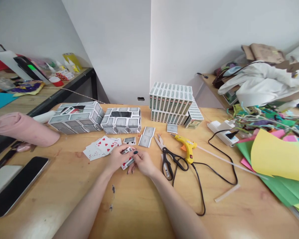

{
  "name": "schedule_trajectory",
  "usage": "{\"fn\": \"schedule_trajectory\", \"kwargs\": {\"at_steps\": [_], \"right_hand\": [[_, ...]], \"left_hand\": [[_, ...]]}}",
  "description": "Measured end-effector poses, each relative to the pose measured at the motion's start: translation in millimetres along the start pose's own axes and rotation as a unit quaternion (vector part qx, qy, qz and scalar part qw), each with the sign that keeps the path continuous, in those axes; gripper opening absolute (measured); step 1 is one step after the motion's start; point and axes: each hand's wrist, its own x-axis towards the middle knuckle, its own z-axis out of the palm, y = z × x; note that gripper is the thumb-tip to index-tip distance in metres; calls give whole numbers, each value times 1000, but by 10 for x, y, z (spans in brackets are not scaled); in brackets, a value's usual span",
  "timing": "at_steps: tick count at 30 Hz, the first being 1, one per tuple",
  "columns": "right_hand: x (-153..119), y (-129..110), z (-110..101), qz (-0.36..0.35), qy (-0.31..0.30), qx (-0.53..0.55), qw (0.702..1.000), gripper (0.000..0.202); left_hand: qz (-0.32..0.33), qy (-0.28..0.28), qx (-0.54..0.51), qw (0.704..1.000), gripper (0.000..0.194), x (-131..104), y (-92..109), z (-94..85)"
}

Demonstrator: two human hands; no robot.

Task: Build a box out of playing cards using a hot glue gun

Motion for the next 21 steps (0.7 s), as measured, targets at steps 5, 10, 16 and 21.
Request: {"fn": "schedule_trajectory", "kwargs": {"at_steps": [5,10,16,21], "right_hand": [[-8,58,6,-5,-4,6,1000,40],[-6,57,-7,-2,-11,6,1000,41],[-7,52,-20,4,-6,1,1000,41],[-18,67,-12,6,9,-11,1000,42]], "left_hand": [[-28,-23,37,999,24,-23,28,25],[-38,-25,45,998,31,-13,43,17],[-39,-25,51,998,39,13,5,35],[-44,-26,55,997,39,11,-28,36]]}}
